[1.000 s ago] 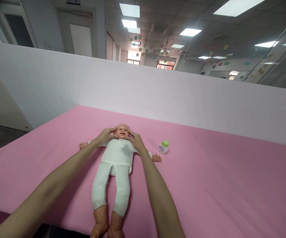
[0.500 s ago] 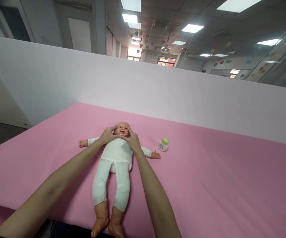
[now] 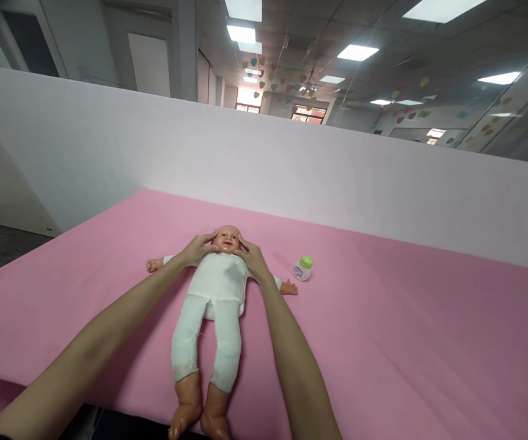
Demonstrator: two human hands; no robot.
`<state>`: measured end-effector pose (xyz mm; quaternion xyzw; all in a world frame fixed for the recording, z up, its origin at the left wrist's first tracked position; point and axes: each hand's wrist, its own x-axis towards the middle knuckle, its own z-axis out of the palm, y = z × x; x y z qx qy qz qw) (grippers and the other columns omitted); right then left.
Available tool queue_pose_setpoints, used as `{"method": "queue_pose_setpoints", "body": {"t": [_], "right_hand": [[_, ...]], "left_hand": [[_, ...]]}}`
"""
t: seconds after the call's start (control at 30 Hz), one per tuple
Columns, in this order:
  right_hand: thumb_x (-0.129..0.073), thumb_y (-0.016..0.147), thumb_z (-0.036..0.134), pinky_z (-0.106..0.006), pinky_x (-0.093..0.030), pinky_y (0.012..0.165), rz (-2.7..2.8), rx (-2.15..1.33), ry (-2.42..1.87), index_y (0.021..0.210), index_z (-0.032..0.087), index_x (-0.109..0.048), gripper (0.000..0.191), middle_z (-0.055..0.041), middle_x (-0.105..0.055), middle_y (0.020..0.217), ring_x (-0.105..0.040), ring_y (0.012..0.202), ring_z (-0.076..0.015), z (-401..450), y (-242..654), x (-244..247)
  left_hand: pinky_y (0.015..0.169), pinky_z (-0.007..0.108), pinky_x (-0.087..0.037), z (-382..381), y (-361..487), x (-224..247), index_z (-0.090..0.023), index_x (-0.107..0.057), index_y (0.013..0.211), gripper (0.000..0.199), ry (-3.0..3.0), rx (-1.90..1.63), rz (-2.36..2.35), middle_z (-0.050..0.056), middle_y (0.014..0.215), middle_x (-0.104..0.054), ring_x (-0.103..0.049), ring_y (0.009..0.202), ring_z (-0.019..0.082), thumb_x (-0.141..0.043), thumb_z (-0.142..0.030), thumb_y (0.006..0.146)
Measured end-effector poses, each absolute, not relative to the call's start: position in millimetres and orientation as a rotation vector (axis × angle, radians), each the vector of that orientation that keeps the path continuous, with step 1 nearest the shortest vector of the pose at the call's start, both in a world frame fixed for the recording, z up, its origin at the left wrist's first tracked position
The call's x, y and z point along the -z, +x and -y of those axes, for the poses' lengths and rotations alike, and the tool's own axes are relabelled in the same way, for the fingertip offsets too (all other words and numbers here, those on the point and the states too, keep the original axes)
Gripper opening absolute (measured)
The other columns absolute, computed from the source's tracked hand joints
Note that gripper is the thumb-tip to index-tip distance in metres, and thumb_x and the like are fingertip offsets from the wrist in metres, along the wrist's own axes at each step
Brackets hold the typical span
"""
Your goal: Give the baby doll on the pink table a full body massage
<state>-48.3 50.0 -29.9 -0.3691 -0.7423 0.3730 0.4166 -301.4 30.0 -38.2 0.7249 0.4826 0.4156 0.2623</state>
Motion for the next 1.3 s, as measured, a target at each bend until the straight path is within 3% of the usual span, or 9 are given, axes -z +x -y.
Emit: {"method": "queue_pose_setpoints", "body": {"t": [0.23, 0.37, 0.47, 0.77, 1.03, 1.3], "right_hand": [[-0.087, 0.074, 0.035, -0.046, -0.04, 0.121, 1.836, -0.884, -0.981, 0.148, 0.021, -0.059, 0.081, -0.0095, -0.055, 0.155, -0.052, 0.143, -0.0318, -46.1, -58.9, 34.2], [-0.084, 0.079, 0.046, -0.048, -0.047, 0.114, 1.851, -0.747, -1.063, 0.152, 0.018, -0.054, 0.084, -0.0141, -0.061, 0.149, -0.061, 0.133, -0.0348, -39.8, -68.7, 35.5], [-0.082, 0.08, 0.048, -0.05, -0.05, 0.109, 1.868, -0.695, -1.126, 0.155, 0.015, -0.051, 0.087, -0.0162, -0.067, 0.14, -0.068, 0.12, -0.0351, -37.5, -72.3, 35.6], [-0.078, 0.079, 0.024, -0.049, -0.04, 0.121, 1.832, -0.828, -1.005, 0.145, 0.021, -0.062, 0.068, -0.0079, -0.059, 0.151, -0.053, 0.142, -0.0323, -49.0, -60.6, 36.2], [-0.074, 0.085, 0.029, -0.049, -0.037, 0.123, 1.828, -1.014, -0.887, 0.146, 0.026, -0.062, 0.062, -0.0043, -0.056, 0.154, -0.049, 0.146, -0.0289, -51.4, -47.4, 33.9], [-0.07, 0.088, 0.028, -0.046, -0.034, 0.125, 1.859, -0.947, -0.888, 0.148, 0.025, -0.059, 0.061, -0.0043, -0.053, 0.157, -0.047, 0.148, -0.0268, -49.3, -48.9, 37.2]], "left_hand": [[0.112, 0.04, -0.044, -25.7, -290.6, 41.5, -0.011, -0.048, 0.156, 0.096, 1.951, -1.107, -1.456, 0.019, 0.157, -0.05, -0.052, 0.141, 0.036, -0.076, -0.063, 0.08], [0.098, 0.038, -0.052, -20.9, -278.8, 41.6, -0.012, -0.055, 0.149, 0.092, 1.949, -1.176, -1.522, 0.018, 0.146, -0.061, -0.064, 0.123, 0.036, -0.08, -0.063, 0.077], [0.097, 0.038, -0.052, -19.6, -274.2, 42.7, -0.014, -0.059, 0.146, 0.086, 1.936, -1.232, -1.559, 0.017, 0.142, -0.065, -0.066, 0.119, 0.035, -0.082, -0.06, 0.076], [0.115, 0.042, -0.041, -29.7, -289.2, 51.3, -0.017, -0.05, 0.156, 0.082, 1.928, -1.208, -1.429, 0.013, 0.159, -0.047, -0.051, 0.142, 0.035, -0.076, -0.05, 0.086], [0.123, 0.044, -0.032, -44.4, -304.1, 60.1, -0.015, -0.053, 0.153, 0.077, 1.941, -1.214, -1.223, 0.012, 0.159, -0.047, -0.041, 0.15, 0.035, -0.071, -0.048, 0.087], [0.123, 0.047, -0.033, -42.4, -303.1, 60.4, -0.013, -0.054, 0.152, 0.077, 1.91, -1.233, -1.213, 0.014, 0.158, -0.048, -0.044, 0.148, 0.035, -0.07, -0.049, 0.086]]}}
